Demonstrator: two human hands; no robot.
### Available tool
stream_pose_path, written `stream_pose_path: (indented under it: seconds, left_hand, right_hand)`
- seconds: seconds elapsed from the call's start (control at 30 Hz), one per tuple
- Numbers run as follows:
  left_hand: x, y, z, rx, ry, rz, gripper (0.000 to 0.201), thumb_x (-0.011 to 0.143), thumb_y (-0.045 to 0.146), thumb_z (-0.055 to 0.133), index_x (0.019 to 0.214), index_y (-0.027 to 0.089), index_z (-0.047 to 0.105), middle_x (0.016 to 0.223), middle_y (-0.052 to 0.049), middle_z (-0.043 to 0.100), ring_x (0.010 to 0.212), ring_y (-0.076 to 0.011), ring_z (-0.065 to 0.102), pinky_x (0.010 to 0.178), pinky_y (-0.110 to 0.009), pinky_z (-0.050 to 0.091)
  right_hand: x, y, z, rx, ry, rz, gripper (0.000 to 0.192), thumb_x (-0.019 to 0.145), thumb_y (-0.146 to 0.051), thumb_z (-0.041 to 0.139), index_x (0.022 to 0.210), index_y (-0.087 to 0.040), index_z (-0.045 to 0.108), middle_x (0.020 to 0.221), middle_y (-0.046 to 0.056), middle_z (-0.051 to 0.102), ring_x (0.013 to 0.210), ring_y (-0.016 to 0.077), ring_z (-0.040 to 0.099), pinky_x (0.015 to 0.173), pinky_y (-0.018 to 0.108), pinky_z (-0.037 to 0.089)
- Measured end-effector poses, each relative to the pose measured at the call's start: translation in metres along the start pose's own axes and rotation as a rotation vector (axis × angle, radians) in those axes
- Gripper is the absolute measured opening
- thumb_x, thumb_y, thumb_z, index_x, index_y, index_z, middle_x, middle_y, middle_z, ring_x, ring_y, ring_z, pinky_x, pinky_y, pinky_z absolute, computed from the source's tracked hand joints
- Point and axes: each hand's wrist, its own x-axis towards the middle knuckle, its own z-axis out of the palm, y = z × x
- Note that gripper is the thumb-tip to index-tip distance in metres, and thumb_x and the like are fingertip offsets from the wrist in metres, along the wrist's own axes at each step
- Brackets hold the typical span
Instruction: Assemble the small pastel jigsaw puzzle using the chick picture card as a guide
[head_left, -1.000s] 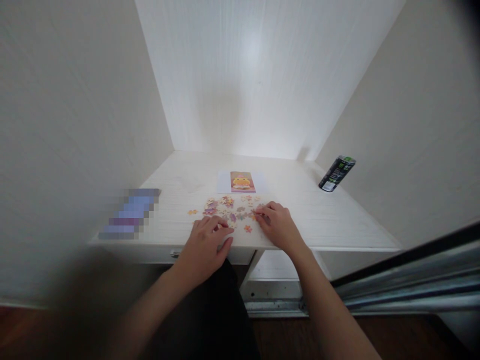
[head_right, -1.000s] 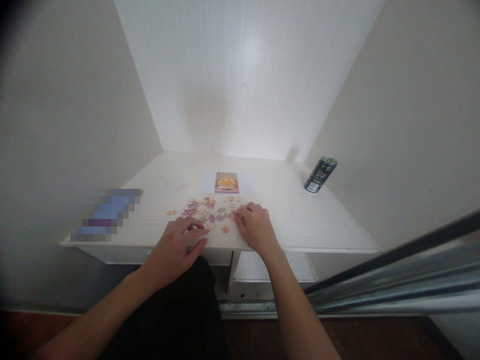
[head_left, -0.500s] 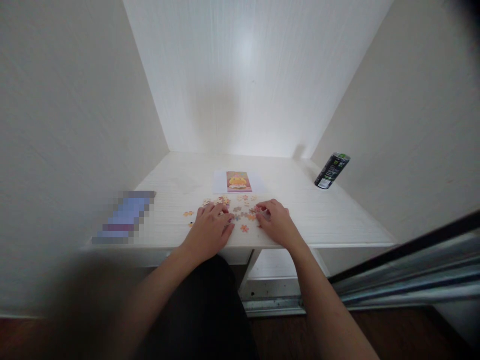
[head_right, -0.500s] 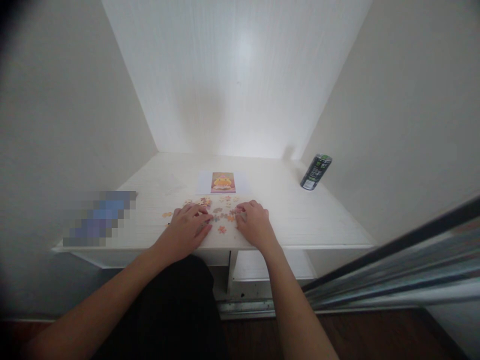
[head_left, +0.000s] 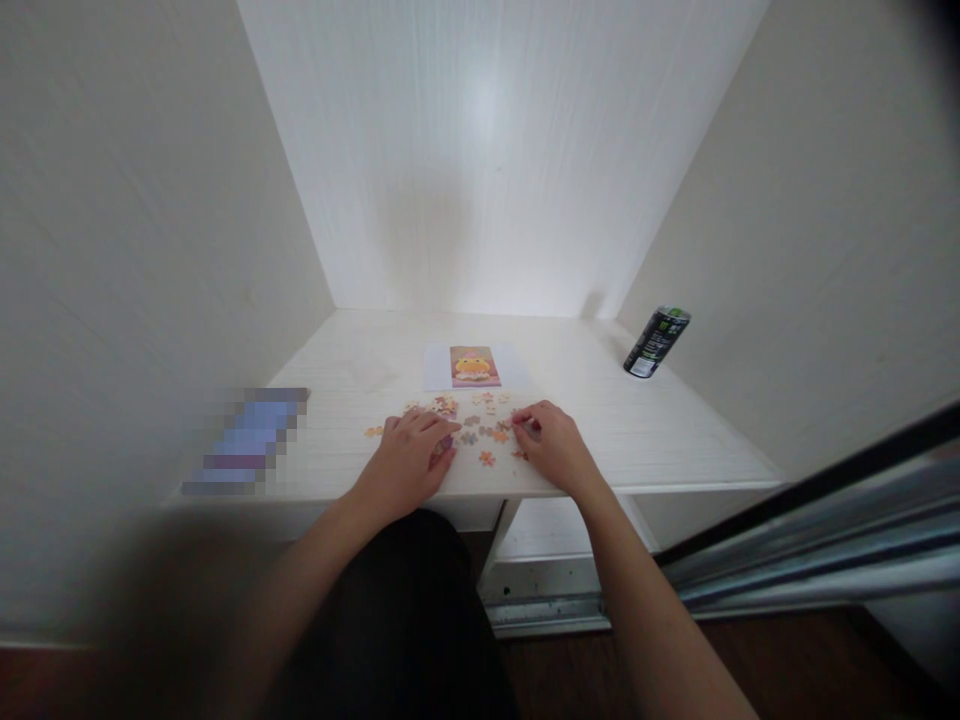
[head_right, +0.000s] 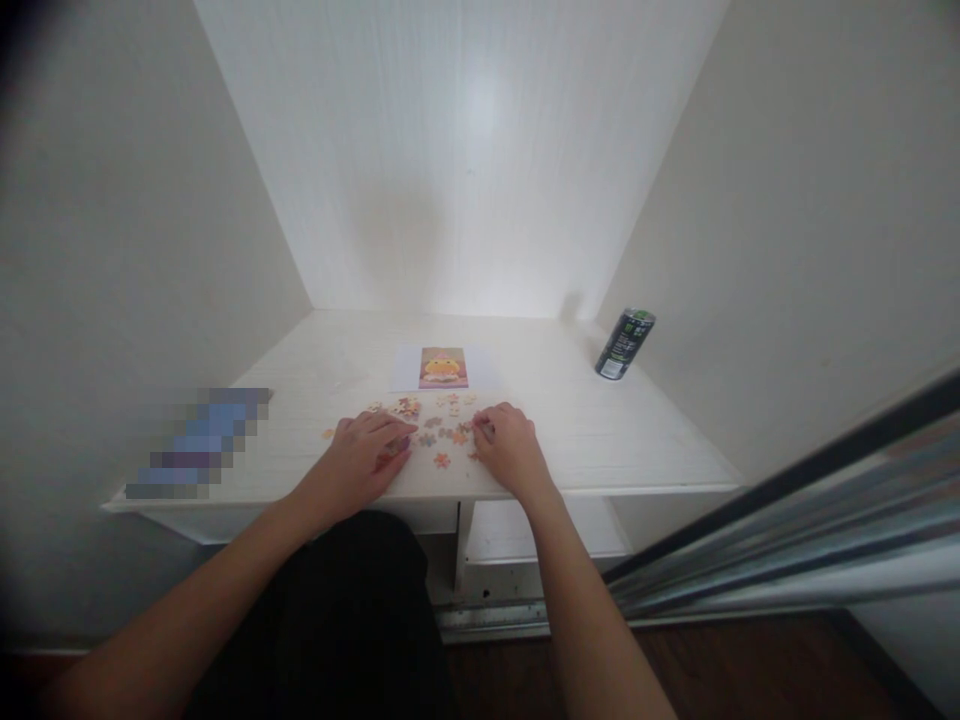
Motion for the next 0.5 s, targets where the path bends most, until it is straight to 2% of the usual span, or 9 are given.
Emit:
stream_pose_path:
  seconds: [0.13,0.3,0.5]
  left_hand:
    - [0.002,0.004,-0.001,-0.011,-0.01,0.009,0.028,0.09,0.023,0.055,0.117,0.022,0.064,0.117,-0.007,0.066,0.113,-0.0286,0.054,0.092,-0.046,0.039]
    - [0.0,0.023,-0.002,-0.042,-0.056,0.097,0.021,0.091,0.022,0.055,0.108,0.023,0.067,0.112,-0.005,0.067,0.107,-0.026,0.055,0.102,-0.049,0.034]
    - [-0.001,0.043,0.002,-0.059,-0.137,0.179,0.018,0.094,0.024,0.052,0.101,0.021,0.068,0.116,-0.005,0.067,0.106,-0.0246,0.055,0.097,-0.044,0.038]
  right_hand:
    - [0.0,0.001,0.001,0.02,0.037,-0.008,0.017,0.089,-0.029,0.058,0.098,-0.019,0.067,0.098,0.006,0.067,0.086,0.018,0.059,0.082,0.031,0.044]
    - [0.0,0.001,-0.001,0.05,0.047,-0.044,0.017,0.088,-0.029,0.059,0.098,-0.018,0.067,0.093,0.005,0.068,0.084,0.0181,0.06,0.079,0.031,0.045]
    - [-0.003,0.002,-0.001,0.099,0.095,-0.051,0.02,0.087,-0.03,0.06,0.098,-0.017,0.07,0.089,0.006,0.069,0.079,0.0175,0.061,0.076,0.031,0.048]
